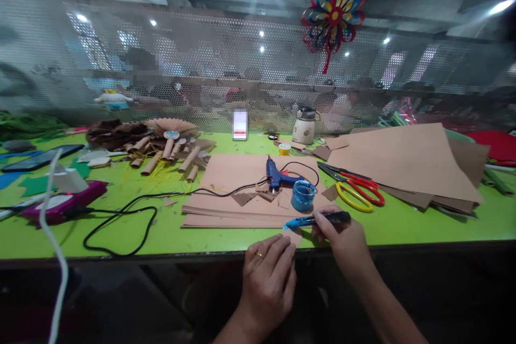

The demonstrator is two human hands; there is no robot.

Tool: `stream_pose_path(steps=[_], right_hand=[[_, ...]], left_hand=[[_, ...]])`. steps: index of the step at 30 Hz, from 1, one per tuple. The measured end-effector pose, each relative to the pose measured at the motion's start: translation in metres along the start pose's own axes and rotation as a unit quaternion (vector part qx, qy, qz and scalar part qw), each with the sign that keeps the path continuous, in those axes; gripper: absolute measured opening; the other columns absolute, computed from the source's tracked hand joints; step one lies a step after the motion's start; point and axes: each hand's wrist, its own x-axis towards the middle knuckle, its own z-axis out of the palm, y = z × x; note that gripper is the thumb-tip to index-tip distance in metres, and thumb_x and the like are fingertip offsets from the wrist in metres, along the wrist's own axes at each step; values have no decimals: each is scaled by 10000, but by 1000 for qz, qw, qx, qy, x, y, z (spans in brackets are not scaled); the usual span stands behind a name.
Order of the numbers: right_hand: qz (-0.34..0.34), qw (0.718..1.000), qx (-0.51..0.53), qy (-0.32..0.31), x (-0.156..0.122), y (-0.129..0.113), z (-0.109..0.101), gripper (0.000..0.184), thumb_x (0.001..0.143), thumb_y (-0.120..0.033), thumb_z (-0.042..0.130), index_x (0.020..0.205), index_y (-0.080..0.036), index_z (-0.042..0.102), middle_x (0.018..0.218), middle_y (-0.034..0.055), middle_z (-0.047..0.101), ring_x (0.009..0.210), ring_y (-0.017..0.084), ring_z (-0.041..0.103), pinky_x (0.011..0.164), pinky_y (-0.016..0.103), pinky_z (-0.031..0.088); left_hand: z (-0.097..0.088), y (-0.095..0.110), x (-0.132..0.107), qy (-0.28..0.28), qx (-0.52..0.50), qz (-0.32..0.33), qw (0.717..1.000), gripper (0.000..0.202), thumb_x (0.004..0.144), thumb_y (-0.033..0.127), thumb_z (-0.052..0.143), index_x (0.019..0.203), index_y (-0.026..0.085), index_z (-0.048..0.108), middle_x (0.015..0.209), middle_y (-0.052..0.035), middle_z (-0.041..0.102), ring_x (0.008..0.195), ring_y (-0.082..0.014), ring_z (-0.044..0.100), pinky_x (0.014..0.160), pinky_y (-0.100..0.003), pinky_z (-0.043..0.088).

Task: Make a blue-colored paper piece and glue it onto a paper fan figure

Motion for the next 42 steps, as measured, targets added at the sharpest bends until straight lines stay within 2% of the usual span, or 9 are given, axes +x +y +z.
stream_pose_path(steps=[6, 15, 24, 35, 42], right_hand=[[-4, 1000, -8, 3, 0, -3, 1, 246, 822, -398, 638, 758, -169, 577, 528, -35, 553, 469, 101, 484, 481, 215, 412], [10, 997, -4, 70, -2, -4, 1, 242, 803, -386, 643, 720, -172, 566, 490, -35, 558, 433, 96, 480, 439, 202, 398], [3, 1000, -8, 6, 0, 0, 0, 228, 829, -388, 635, 772, -174, 584, 528, -35, 563, 470, 103, 486, 477, 212, 410], [-12, 999, -25, 25, -2, -3, 1, 229, 836, -375, 616, 742, -171, 571, 519, -36, 547, 458, 101, 474, 465, 217, 405], [6, 999, 10, 53, -2, -3, 0, 246, 818, -390, 635, 729, -172, 563, 492, -32, 561, 424, 97, 472, 430, 209, 390]], left_hand=[[1, -1, -2, -3, 1, -4, 1000, 348, 795, 70, 566, 1120, 172, 634, 1101, -73, 698, 1044, -220, 612, 885, -367, 407], [0, 0, 1, 4, 2, 2, 1000, 338, 790, 60, 568, 1105, 161, 638, 1077, -78, 705, 1023, -218, 619, 869, -365, 414], [1, 0, 1, -2, 1, -3, 1000, 346, 787, 59, 577, 1110, 165, 638, 1099, -76, 699, 1040, -215, 615, 882, -362, 407], [0, -1, 0, -5, 5, -1, 1000, 344, 798, 72, 566, 1119, 177, 633, 1102, -73, 700, 1049, -214, 615, 885, -363, 411], [0, 0, 0, -3, 11, 0, 1000, 343, 792, 72, 574, 1113, 173, 637, 1097, -76, 702, 1037, -220, 624, 882, -366, 415]])
